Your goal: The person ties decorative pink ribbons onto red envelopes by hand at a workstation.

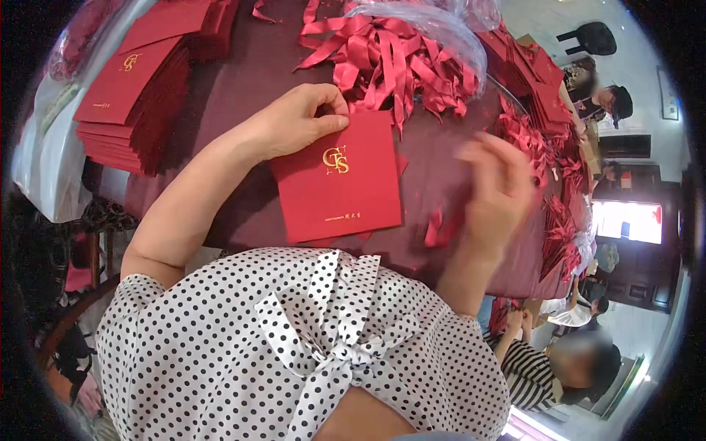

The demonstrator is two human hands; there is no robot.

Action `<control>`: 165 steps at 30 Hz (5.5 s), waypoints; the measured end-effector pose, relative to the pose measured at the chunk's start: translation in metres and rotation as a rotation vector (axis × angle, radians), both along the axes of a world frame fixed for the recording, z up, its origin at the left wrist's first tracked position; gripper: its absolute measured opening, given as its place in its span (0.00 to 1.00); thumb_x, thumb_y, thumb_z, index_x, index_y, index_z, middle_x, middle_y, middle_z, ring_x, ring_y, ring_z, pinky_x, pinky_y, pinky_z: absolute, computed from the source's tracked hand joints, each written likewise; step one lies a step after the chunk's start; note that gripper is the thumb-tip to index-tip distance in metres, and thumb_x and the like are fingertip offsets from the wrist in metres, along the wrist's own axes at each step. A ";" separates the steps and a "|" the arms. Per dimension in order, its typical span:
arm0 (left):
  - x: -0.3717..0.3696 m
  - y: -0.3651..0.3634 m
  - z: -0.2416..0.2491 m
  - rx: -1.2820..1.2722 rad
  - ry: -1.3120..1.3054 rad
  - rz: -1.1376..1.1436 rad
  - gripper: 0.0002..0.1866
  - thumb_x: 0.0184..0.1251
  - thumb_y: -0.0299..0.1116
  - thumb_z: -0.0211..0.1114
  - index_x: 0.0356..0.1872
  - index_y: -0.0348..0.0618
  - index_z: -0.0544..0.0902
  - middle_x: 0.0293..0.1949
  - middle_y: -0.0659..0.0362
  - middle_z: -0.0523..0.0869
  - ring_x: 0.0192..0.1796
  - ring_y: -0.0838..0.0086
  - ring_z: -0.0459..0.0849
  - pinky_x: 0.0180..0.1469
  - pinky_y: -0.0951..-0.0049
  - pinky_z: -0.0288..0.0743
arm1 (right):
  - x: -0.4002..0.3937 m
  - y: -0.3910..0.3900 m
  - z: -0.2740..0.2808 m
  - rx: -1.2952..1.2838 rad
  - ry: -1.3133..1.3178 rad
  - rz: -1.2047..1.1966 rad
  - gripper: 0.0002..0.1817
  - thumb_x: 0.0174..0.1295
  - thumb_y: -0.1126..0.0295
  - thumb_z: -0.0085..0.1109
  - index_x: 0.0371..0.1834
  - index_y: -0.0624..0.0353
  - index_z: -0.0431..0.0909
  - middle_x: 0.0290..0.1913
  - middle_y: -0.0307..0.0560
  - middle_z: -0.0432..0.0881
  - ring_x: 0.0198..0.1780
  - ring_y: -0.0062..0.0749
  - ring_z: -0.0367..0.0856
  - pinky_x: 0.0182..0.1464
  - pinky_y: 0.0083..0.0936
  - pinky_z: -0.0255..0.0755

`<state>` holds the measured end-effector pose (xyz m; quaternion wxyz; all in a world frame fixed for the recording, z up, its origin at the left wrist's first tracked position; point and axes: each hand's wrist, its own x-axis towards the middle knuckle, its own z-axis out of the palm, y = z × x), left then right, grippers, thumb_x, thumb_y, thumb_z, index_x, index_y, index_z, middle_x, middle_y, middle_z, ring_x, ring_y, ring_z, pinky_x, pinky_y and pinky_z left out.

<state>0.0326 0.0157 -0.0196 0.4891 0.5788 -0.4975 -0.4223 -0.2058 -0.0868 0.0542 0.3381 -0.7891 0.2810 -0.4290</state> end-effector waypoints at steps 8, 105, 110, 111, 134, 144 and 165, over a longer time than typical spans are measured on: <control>0.002 0.002 0.005 0.059 0.227 -0.111 0.04 0.65 0.26 0.62 0.38 0.38 0.78 0.33 0.66 0.79 0.37 0.85 0.73 0.40 0.82 0.69 | 0.051 0.010 -0.047 -0.148 0.245 0.308 0.06 0.58 0.75 0.63 0.37 0.63 0.80 0.33 0.48 0.83 0.31 0.30 0.82 0.34 0.23 0.74; 0.003 -0.001 0.000 -0.032 0.384 -0.190 0.09 0.64 0.34 0.66 0.29 0.43 0.75 0.36 0.67 0.77 0.40 0.83 0.72 0.45 0.82 0.64 | 0.041 0.020 -0.040 -0.009 0.189 0.237 0.06 0.54 0.74 0.67 0.35 0.58 0.83 0.28 0.44 0.82 0.28 0.26 0.79 0.31 0.22 0.73; 0.000 0.000 0.002 -0.041 0.373 -0.175 0.09 0.64 0.34 0.66 0.29 0.43 0.75 0.36 0.66 0.76 0.40 0.83 0.72 0.45 0.82 0.64 | 0.044 0.023 -0.041 -0.094 0.171 0.247 0.05 0.51 0.74 0.67 0.32 0.58 0.83 0.28 0.44 0.82 0.33 0.34 0.80 0.34 0.28 0.74; -0.001 0.001 0.002 -0.042 0.373 -0.177 0.09 0.64 0.34 0.66 0.29 0.43 0.75 0.36 0.66 0.76 0.40 0.83 0.72 0.45 0.82 0.64 | 0.045 0.024 -0.038 -0.217 0.199 0.261 0.05 0.51 0.75 0.67 0.31 0.58 0.82 0.28 0.45 0.81 0.33 0.36 0.79 0.36 0.29 0.73; -0.004 0.010 0.020 -0.366 -0.353 -0.714 0.05 0.62 0.31 0.61 0.34 0.41 0.79 0.36 0.58 0.77 0.47 0.65 0.71 0.56 0.62 0.62 | 0.021 0.046 -0.005 -0.098 0.410 0.576 0.08 0.58 0.72 0.62 0.37 0.62 0.75 0.32 0.53 0.81 0.36 0.45 0.83 0.37 0.36 0.76; -0.030 0.048 0.075 -0.599 -0.912 -0.350 0.03 0.49 0.29 0.63 0.26 0.44 0.78 0.37 0.61 0.78 0.54 0.60 0.72 0.59 0.55 0.59 | -0.007 0.065 0.010 -0.166 0.425 0.537 0.06 0.58 0.73 0.60 0.35 0.61 0.74 0.34 0.49 0.75 0.39 0.49 0.78 0.38 0.39 0.73; -0.034 0.023 0.055 -0.388 -0.017 -0.318 0.11 0.61 0.35 0.61 0.24 0.41 0.74 0.46 0.52 0.79 0.48 0.66 0.75 0.54 0.63 0.67 | -0.052 0.084 0.002 -0.405 0.270 0.515 0.16 0.47 0.75 0.70 0.37 0.64 0.74 0.40 0.48 0.75 0.42 0.43 0.77 0.42 0.33 0.76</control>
